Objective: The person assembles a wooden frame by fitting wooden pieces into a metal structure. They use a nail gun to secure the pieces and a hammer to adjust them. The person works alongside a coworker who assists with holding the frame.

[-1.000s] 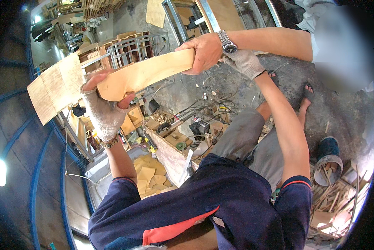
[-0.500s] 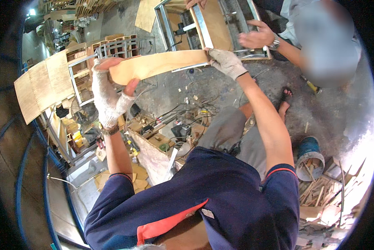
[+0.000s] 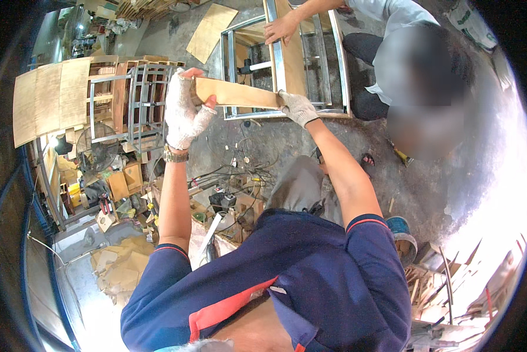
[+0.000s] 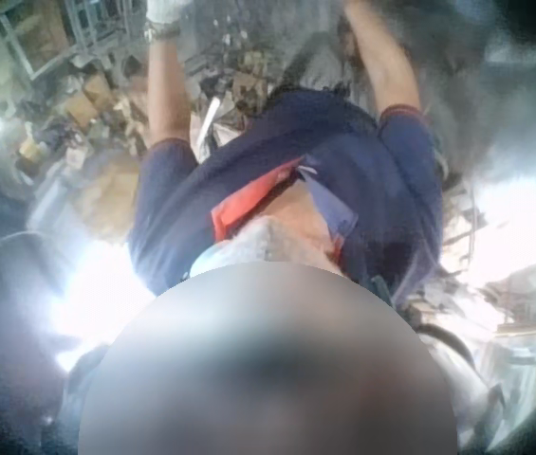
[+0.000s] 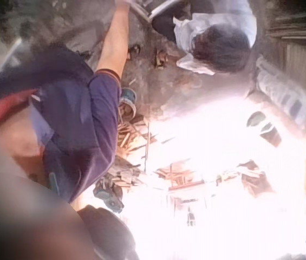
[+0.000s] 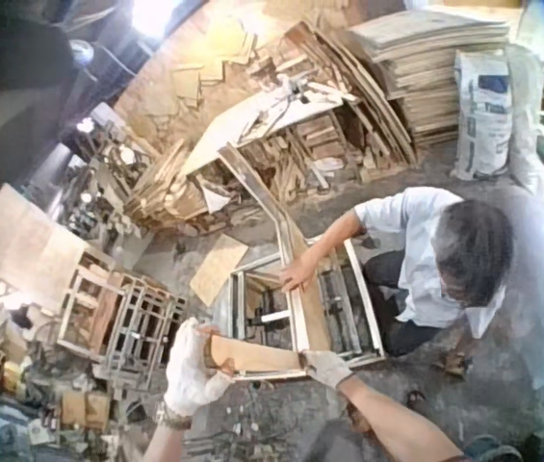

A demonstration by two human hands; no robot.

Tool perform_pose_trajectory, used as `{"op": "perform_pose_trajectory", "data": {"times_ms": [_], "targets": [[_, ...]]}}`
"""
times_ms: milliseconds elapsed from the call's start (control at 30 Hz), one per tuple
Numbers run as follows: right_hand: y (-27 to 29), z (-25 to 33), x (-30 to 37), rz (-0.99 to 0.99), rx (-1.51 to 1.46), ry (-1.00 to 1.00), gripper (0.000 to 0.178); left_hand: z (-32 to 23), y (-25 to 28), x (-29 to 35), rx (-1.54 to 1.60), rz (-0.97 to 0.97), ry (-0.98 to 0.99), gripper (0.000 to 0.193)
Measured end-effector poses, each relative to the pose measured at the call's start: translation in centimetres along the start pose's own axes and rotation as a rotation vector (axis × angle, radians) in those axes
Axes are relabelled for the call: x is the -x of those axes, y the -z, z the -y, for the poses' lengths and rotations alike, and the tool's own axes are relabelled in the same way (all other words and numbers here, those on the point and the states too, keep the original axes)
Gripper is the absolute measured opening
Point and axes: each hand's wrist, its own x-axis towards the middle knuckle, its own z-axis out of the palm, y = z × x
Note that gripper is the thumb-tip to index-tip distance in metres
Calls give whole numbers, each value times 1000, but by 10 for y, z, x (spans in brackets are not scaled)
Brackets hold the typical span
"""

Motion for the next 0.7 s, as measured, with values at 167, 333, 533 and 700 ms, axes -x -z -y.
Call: {"op": "perform_pose_trajectory", "data": {"times_ms": [167,333,533,700], "targets": [[-2,0,5,-34,16,7,46,-1,-4,2,30,-11,57,42],[-2,-3,10,-17,57,13,48,-3,-9,5,1,-53,64,44],[-9,-8,14,-26,55,-3,54,-6,-13,9,43,-96,102,56],[-8,-11,19,25,59,-9,58,-9,-7,14,68,4,198,62]]}}
